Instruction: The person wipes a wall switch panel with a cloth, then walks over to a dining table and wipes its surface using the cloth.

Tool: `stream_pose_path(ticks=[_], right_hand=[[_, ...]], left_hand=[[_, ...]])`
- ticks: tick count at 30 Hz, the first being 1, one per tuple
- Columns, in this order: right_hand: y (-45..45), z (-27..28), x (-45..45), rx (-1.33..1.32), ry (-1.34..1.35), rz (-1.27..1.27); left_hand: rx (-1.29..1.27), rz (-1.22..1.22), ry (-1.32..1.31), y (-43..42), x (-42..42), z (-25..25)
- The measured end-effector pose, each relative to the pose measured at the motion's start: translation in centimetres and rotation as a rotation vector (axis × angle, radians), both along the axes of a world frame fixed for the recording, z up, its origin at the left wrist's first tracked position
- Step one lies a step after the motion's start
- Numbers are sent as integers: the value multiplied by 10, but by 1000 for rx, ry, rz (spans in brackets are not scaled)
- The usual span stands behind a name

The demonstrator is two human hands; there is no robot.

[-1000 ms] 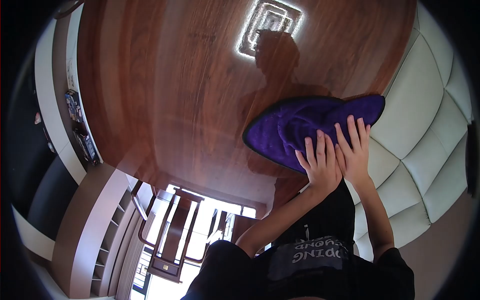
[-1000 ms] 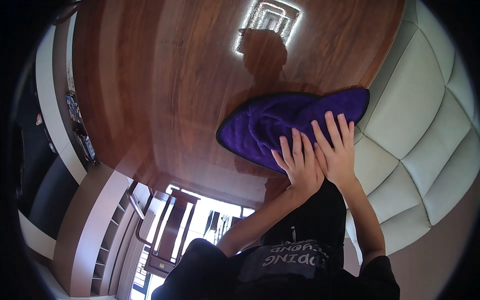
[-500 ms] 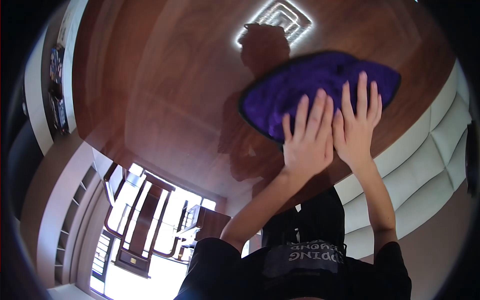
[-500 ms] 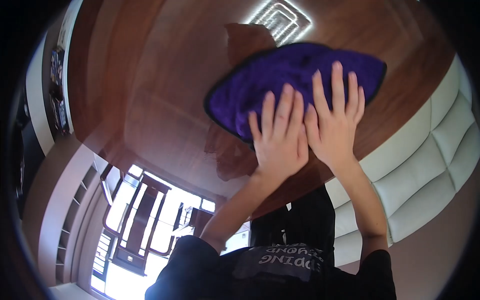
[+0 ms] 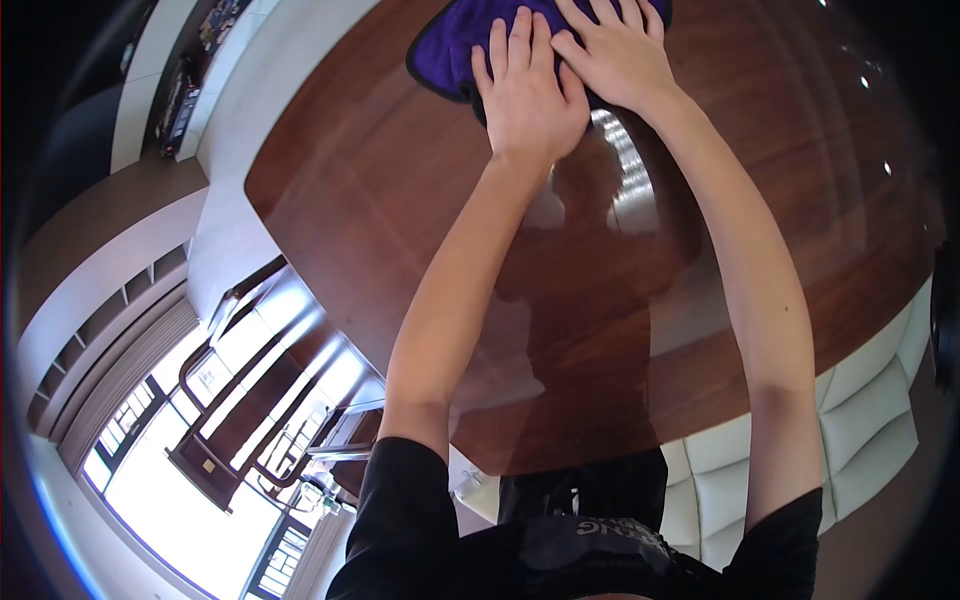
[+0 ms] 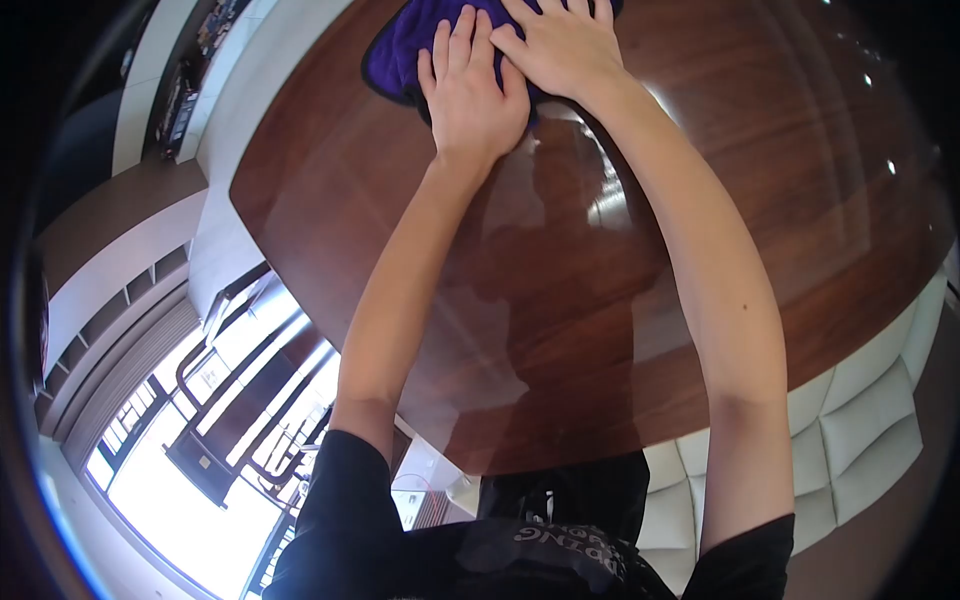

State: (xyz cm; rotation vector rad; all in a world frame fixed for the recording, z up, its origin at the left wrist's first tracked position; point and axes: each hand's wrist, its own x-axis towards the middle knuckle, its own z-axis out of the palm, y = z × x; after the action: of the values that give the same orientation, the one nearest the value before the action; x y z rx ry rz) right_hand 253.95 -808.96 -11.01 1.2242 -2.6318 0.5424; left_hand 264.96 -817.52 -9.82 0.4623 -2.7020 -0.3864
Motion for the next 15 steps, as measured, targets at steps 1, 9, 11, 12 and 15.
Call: stream_pose_path(ticks=[1, 9, 11, 12, 15], right_hand=[[-14, -2, -9, 2, -20, -1], [-64, -4, -51, 17, -76, -16], [-64, -5, -49, -25, -67, -9], [-67, -3, -49, 185, 47, -81], [-70, 4, -45, 201, -58, -118]], left_hand=[[-10, 16, 44, -11, -13, 1], [-117, 81, -25, -54, -51, -8], [-35, 62, 27, -54, -52, -9], [-43, 76, -14, -54, -51, -10], [-48, 88, -26, -53, -52, -4]])
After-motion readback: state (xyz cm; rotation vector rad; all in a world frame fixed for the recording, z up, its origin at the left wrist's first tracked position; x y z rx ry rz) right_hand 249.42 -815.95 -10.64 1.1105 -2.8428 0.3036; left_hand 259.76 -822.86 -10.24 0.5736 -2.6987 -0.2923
